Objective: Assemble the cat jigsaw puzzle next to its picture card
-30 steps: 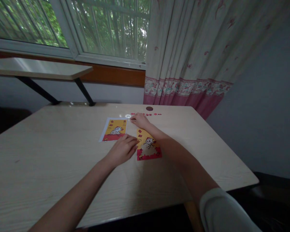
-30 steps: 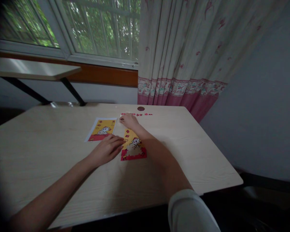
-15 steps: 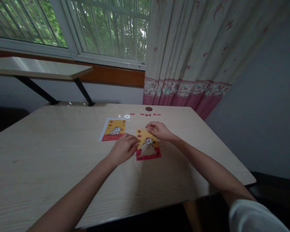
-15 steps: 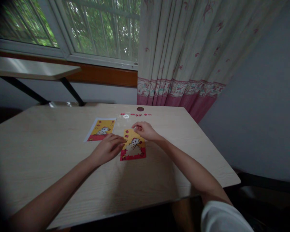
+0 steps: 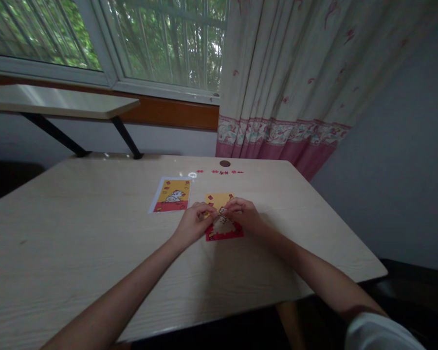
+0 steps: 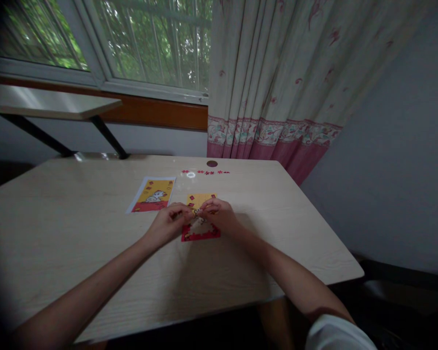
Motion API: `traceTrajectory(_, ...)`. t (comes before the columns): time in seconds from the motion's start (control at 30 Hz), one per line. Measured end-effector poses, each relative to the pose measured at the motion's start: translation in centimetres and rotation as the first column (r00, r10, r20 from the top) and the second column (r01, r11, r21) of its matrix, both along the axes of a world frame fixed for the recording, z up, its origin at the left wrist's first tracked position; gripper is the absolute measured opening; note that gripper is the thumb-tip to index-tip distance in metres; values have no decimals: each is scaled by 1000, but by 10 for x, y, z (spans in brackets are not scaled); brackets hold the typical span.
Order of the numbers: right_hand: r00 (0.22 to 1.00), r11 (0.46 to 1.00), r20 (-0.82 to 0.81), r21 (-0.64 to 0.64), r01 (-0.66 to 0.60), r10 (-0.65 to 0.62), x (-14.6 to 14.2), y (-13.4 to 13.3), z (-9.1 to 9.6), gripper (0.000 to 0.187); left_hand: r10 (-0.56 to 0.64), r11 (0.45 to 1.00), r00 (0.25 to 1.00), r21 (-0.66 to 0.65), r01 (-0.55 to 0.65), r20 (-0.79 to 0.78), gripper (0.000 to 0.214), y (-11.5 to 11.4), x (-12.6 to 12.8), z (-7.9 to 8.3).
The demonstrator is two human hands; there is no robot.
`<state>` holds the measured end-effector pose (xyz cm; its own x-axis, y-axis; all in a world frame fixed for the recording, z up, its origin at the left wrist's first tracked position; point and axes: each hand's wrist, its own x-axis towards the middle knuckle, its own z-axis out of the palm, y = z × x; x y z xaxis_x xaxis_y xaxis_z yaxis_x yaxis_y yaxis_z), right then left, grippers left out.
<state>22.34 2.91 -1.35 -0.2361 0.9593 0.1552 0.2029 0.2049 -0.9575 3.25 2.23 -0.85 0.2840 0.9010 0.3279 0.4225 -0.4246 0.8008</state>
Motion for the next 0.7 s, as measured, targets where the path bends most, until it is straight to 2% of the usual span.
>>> traceTrajectory(0.1, 988, 967, 121, 246, 64, -96, 4, -1, 3, 22, 71, 994, 995, -85, -64, 75, 21, 4, -2, -4)
traceTrajectory(0.17, 962, 901, 204, 426, 79, -181, 8, -1, 6, 18, 76, 991, 990, -114, -62, 119, 19, 6, -3, -6)
traceTrajectory(0.23, 933, 843, 286, 537, 34, -219, 10, -1, 8, 15, 60, 993, 988, -110, -45, 141, 16, 7, -4, -6)
traceTrajectory(0.4, 876, 816, 437, 570, -94, -204, 9, -1, 7, 16, 48, 997, 996, -63, -43, 80, 15, 8, -4, -6)
traceTrajectory(0.6, 860, 775, 449, 623, -107, -242, 8, -4, 8, 17, 25, 998, 999, -59, -23, 33, 16, 6, -4, -2)
traceTrajectory(0.7, 835, 800, 484, 592, -94, -261, 9, -3, 7, 15, 2, 1000, 1000, -11, -2, 15, 20, 6, -10, 4)
